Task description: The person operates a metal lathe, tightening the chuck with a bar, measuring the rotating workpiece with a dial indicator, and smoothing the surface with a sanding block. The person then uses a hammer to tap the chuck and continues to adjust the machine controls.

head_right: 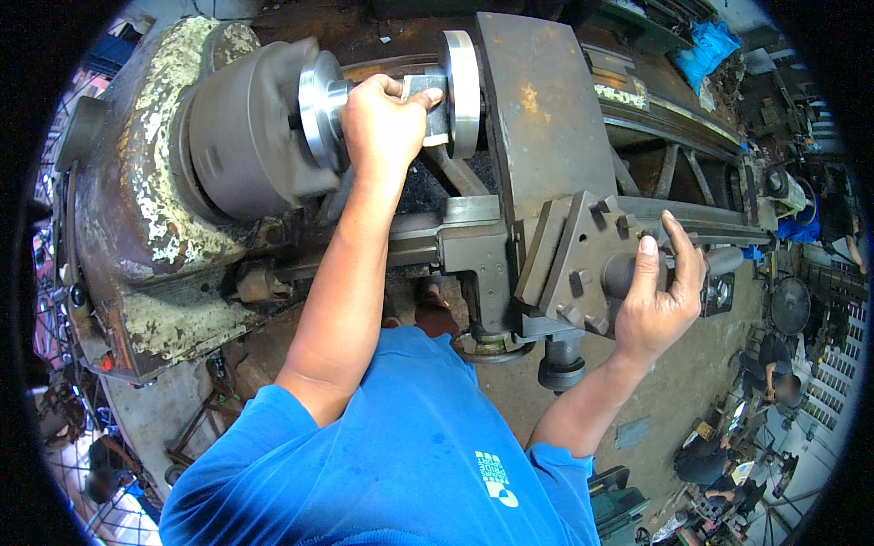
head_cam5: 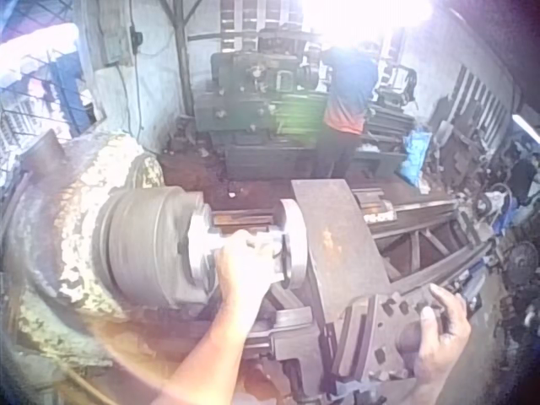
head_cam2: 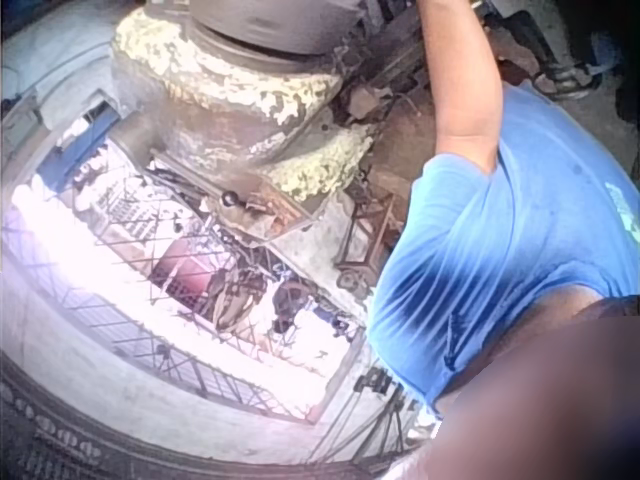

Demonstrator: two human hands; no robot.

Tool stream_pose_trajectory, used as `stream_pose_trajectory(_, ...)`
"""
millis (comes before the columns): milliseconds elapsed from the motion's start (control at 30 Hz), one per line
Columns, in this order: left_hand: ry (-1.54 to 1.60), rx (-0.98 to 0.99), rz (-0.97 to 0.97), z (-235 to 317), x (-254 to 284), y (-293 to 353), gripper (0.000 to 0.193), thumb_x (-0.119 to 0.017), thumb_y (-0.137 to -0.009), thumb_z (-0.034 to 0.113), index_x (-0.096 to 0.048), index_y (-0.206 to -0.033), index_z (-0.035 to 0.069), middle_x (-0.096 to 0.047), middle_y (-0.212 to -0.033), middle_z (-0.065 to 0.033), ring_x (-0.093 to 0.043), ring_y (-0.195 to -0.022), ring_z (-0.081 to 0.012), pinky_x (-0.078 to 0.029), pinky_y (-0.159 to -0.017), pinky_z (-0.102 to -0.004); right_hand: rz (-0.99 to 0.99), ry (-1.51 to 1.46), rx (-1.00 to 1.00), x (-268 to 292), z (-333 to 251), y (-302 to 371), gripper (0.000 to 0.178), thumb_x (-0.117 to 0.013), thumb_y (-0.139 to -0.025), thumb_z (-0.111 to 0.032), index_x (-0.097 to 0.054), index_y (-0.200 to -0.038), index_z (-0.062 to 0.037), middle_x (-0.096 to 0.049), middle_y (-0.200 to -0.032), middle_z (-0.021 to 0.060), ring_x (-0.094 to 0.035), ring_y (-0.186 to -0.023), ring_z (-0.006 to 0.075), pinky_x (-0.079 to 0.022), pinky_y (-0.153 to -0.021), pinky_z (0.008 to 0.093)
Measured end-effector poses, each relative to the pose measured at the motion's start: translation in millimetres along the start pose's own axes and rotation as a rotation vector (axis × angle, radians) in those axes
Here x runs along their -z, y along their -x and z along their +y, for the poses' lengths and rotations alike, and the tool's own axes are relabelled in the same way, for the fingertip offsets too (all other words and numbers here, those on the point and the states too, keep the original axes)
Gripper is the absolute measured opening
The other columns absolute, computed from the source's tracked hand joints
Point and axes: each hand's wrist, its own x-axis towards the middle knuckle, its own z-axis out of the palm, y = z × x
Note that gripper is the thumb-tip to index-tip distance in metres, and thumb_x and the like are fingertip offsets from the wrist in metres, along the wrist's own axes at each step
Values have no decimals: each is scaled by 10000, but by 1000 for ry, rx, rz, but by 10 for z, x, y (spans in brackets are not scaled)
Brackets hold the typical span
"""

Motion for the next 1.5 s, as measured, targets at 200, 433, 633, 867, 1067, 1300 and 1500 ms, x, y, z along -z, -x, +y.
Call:
stream_pose_trajectory(200,11,-46,45,-75,-87,-85,327,-894,-703,231,-683,-737,-17,-708,-714,-202,-716,-669,-295,-554,-683,-391,-8,1,-23,8,-10,10,257,-696,-925,-84,-714,-1176,-29,-707,-1082,107,-624,-1017,227,-470,-948,357)
stream_pose_trajectory(433,-99,-75,106,64,-57,-152,290,-872,-724,217,-715,-800,-14,-727,-763,-204,-734,-702,-279,-556,-679,-386,2,-44,-55,-7,2,5,260,-695,-922,-69,-715,-1179,-36,-706,-1071,105,-623,-1010,227,-469,-944,359)
stream_pose_trajectory(633,163,5,-6,6,51,244,226,-837,-782,150,-719,-875,-19,-734,-730,-141,-710,-642,-193,-532,-624,-334,-12,2,-41,8,-11,6,252,-690,-921,-62,-715,-1170,-26,-711,-1095,113,-627,-1045,234,-455,-986,361)
stream_pose_trajectory(867,228,104,35,-140,-64,275,226,-845,-779,156,-720,-863,-13,-721,-702,-148,-698,-611,-197,-526,-605,-348,-22,24,-12,-6,9,-1,238,-675,-925,-52,-709,-1153,5,-712,-1129,126,-632,-1059,245,-453,-995,359)
stream_pose_trajectory(1067,204,83,66,-128,-66,285,230,-856,-757,166,-717,-799,-13,-710,-678,-152,-690,-579,-222,-518,-588,-353,-33,-11,-48,-13,10,-1,249,-662,-933,-56,-706,-1171,2,-709,-1111,131,-629,-1041,241,-463,-971,355)
stream_pose_trajectory(1300,76,85,44,-363,-134,336,197,-843,-750,133,-707,-779,-7,-691,-639,-140,-668,-546,-209,-495,-562,-347,-33,21,-11,-12,-12,-5,248,-655,-940,-62,-706,-1174,-1,-705,-1097,124,-627,-1028,237,-463,-962,350)
stream_pose_trajectory(1500,195,-129,87,-380,-82,445,181,-826,-780,120,-707,-816,-12,-683,-643,-147,-649,-545,-159,-481,-538,-318,-41,22,-22,-22,-15,-3,246,-649,-943,-60,-704,-1173,6,-701,-1111,125,-626,-1039,226,-461,-966,342)
